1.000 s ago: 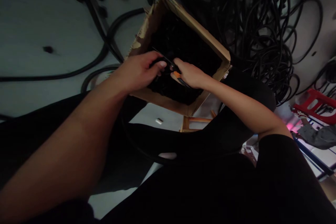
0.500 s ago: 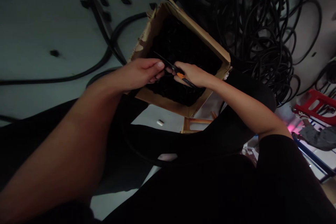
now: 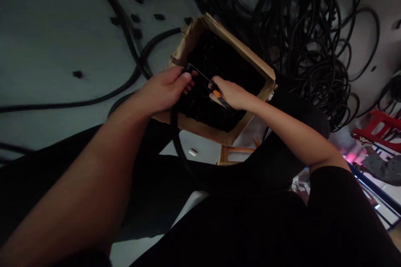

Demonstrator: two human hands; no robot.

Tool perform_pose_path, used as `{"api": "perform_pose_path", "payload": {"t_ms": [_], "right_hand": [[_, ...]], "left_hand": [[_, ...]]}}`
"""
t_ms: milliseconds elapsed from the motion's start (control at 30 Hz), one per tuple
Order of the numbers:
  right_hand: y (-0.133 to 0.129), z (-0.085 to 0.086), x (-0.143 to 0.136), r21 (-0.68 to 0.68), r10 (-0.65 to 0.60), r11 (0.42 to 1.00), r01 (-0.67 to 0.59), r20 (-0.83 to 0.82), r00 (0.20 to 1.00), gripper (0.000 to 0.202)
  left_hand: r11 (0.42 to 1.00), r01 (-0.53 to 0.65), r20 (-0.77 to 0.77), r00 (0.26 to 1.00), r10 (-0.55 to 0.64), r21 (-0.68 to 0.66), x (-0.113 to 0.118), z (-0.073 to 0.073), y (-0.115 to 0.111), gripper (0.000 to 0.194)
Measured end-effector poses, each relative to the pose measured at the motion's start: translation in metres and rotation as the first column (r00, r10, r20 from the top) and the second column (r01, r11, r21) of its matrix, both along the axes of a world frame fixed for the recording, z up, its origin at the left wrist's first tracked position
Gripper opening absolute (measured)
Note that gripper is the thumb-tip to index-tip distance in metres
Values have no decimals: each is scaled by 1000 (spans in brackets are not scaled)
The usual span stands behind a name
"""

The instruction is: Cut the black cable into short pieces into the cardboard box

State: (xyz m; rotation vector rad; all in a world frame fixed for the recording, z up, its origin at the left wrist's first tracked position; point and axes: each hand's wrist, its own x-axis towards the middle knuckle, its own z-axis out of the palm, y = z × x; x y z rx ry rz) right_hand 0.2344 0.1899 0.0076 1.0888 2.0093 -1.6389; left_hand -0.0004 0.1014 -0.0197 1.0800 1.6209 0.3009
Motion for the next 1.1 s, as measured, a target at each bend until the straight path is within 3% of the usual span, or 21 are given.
{"api": "perform_pose_path", "payload": {"t_ms": [67,167,233,400,500,700,933,1100], "right_hand": [[2,1,-1,0,28,1000,-28,1,1000,25],[5,2,-2,5,59,998,-60,19,998,23],[6,2,-3,19,75,997,-75,28,997,22],[8,3,-6,63,82,995,-82,13,997,21],[7,5,-7,61,47,997,-48,13,999,16],[1,4,-8,43,-1,999,1,5,1000,15],[6,-3,-2,56,47,997,-48,16,999,19],[0,-4,-1,71,9,997,-10,4,1000,14]], "left_hand": [[1000,28,68,997,-28,-11,4,3,1,28],[999,-42,100,994,45,-30,9,5,1,23],[996,-85,72,994,86,-25,11,3,0,28],[994,-67,-15,998,68,91,11,0,-2,35],[996,-68,1,998,68,59,11,3,-1,37],[996,2,-186,982,14,88,10,8,-1,34],[984,55,-84,996,-41,167,11,-3,-9,41],[995,59,-49,997,-55,81,4,2,-6,30]]}}
